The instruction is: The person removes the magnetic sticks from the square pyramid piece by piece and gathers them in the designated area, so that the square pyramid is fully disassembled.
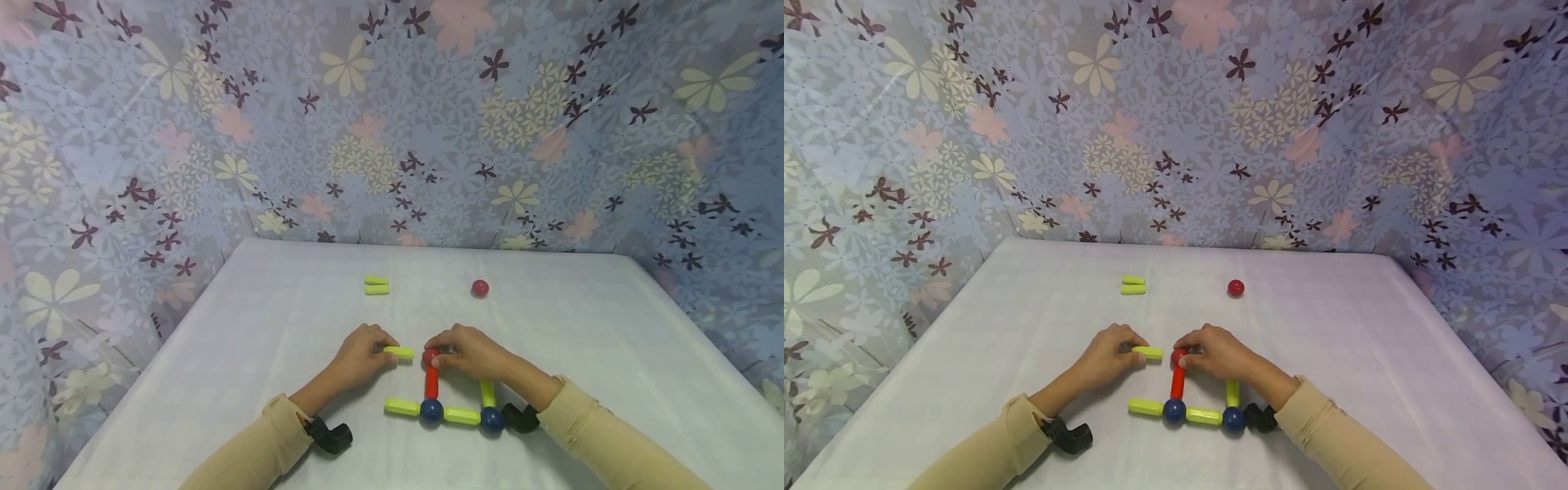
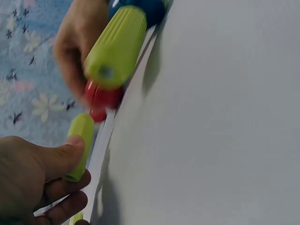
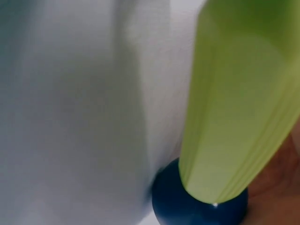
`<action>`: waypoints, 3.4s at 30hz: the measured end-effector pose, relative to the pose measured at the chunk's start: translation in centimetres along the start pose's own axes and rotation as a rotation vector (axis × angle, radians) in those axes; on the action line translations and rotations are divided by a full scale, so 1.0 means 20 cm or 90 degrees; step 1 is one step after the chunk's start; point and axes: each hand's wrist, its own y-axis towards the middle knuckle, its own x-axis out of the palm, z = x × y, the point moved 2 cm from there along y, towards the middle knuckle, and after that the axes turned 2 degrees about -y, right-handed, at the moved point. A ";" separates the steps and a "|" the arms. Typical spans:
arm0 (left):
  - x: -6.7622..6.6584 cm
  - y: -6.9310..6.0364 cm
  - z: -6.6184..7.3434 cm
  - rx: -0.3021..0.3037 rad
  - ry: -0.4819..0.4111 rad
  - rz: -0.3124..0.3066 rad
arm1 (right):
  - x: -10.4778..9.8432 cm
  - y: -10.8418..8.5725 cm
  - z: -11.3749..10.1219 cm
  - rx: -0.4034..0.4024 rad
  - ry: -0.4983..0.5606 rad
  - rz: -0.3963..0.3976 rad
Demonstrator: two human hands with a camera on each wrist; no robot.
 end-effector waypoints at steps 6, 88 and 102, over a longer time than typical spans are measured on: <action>-0.06 0.01 -0.08 -0.034 0.016 0.065 | 0.00 -0.01 0.03 0.027 0.014 0.002; 0.01 -0.10 0.06 0.008 -0.087 -0.079 | 0.08 -0.19 -0.09 -0.070 -0.061 0.095; 0.06 -0.14 0.10 -0.007 -0.026 -0.044 | 0.07 -0.15 -0.10 -0.046 -0.041 0.073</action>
